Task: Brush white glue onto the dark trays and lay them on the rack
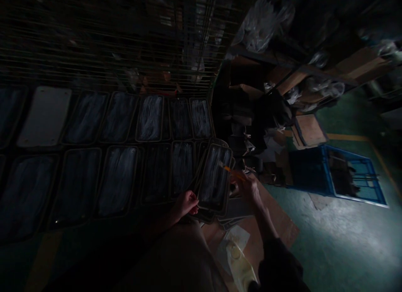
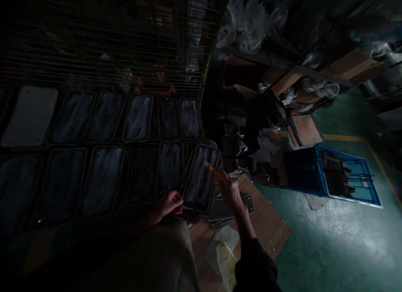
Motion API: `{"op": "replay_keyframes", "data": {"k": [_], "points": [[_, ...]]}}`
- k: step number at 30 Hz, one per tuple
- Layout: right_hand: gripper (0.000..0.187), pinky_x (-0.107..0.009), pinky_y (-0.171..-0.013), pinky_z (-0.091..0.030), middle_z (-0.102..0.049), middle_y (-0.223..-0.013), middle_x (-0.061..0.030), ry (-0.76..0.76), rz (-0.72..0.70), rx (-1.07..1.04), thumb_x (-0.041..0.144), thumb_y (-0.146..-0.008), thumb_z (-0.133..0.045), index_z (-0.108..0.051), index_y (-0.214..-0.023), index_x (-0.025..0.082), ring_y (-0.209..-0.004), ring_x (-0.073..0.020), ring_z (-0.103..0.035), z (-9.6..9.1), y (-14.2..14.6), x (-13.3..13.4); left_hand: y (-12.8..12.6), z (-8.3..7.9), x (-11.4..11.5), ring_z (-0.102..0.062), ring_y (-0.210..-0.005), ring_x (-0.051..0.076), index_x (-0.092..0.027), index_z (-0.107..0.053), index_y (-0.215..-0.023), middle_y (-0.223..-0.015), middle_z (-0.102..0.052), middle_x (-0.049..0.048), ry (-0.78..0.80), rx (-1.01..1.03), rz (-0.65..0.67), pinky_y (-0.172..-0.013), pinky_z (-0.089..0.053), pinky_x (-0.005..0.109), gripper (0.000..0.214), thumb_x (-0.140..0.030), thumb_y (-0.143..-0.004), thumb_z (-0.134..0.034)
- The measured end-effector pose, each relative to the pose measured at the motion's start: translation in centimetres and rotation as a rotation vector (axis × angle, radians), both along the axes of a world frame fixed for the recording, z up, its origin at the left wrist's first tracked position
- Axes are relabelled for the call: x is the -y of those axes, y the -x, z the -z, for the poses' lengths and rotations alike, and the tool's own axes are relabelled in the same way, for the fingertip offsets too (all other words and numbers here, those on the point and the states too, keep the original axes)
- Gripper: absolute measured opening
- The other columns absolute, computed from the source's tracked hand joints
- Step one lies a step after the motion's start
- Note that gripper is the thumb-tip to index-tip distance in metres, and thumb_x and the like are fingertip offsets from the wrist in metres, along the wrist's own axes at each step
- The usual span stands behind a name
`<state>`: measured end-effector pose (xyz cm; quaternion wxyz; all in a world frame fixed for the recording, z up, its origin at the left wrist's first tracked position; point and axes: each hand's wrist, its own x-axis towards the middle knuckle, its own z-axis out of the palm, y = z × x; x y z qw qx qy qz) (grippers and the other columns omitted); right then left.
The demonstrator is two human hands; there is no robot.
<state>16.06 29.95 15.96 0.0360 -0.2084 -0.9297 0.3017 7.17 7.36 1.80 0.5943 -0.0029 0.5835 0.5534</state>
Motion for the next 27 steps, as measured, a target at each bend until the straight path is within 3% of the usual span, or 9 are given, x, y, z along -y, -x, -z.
{"op": "replay_keyframes", "data": {"k": [3, 6, 9, 14, 21, 27], "points": [[0.034, -0.025, -0.064, -0.047, -0.068, -0.092, -0.0091, -0.133, 0.005, -0.027, 0.025, -0.097, -0.036, -0.059, -0.120, 0.017, -0.078, -0.0181, -0.065, 1.5, 2.1, -1.6, 0.0, 0.1, -0.2, -0.061, -0.040, 0.011, -0.017, -0.046, -0.079, -0.050, -0.062, -0.0034, 0.035, 0.037, 0.019, -0.040, -0.046, 0.017, 0.027, -0.025, -0.075, -0.072], [0.036, -0.025, -0.060, -0.046, -0.067, -0.090, -0.0091, -0.138, -0.027, 0.004, 0.020, -0.095, -0.033, -0.059, -0.119, 0.016, -0.074, -0.0179, -0.064, 2.9, 1.6, -0.8, 0.0, 0.0, -0.4, -0.063, -0.042, 0.013, -0.017, -0.048, -0.079, -0.050, -0.061, -0.0036, 0.058, 0.095, 0.000, -0.043, -0.049, 0.018, 0.028, -0.026, -0.074, -0.073], [0.036, -0.023, -0.057, -0.044, -0.067, -0.084, -0.0069, -0.116, -0.062, 0.052, 0.016, -0.093, -0.034, -0.059, -0.118, 0.017, -0.068, -0.0160, -0.062, 3.1, -1.2, 1.9, 0.0, -0.3, -0.3, -0.065, -0.046, 0.014, -0.016, -0.049, -0.078, -0.052, -0.063, -0.0018, 0.046, 0.133, -0.028, -0.047, -0.053, 0.021, 0.027, -0.027, -0.074, -0.073], [0.036, -0.021, -0.058, -0.044, -0.066, -0.084, -0.0046, 0.013, -0.082, 0.155, 0.015, -0.094, -0.034, -0.056, -0.121, 0.021, -0.066, -0.0133, -0.060, 1.8, -6.4, 7.5, 0.2, -1.3, 0.3, -0.067, -0.050, 0.016, -0.014, -0.052, -0.079, -0.056, -0.065, 0.0006, 0.028, 0.136, -0.045, -0.053, -0.055, 0.024, 0.022, -0.026, -0.076, -0.071], [0.031, -0.025, -0.062, -0.049, -0.067, -0.083, -0.0035, 0.241, 0.116, 0.171, 0.026, -0.098, -0.037, -0.053, -0.125, 0.027, -0.073, -0.0179, -0.066, 1.6, -8.8, 13.3, -0.1, -1.1, 0.1, -0.066, -0.048, 0.015, -0.015, -0.051, -0.077, -0.054, -0.063, -0.0013, 0.048, 0.132, -0.042, -0.051, -0.054, 0.024, 0.015, -0.018, -0.080, -0.065], [0.026, -0.028, -0.064, -0.056, -0.068, -0.080, -0.0032, 0.369, 0.372, 0.003, 0.032, -0.097, -0.038, -0.058, -0.113, 0.025, -0.071, -0.0182, -0.068, 3.3, -9.7, 14.9, -0.2, -0.8, -0.2, -0.063, -0.044, 0.014, -0.015, -0.050, -0.075, -0.054, -0.062, -0.0027, 0.053, 0.099, -0.041, -0.047, -0.053, 0.024, 0.014, -0.014, -0.080, -0.063]]}}
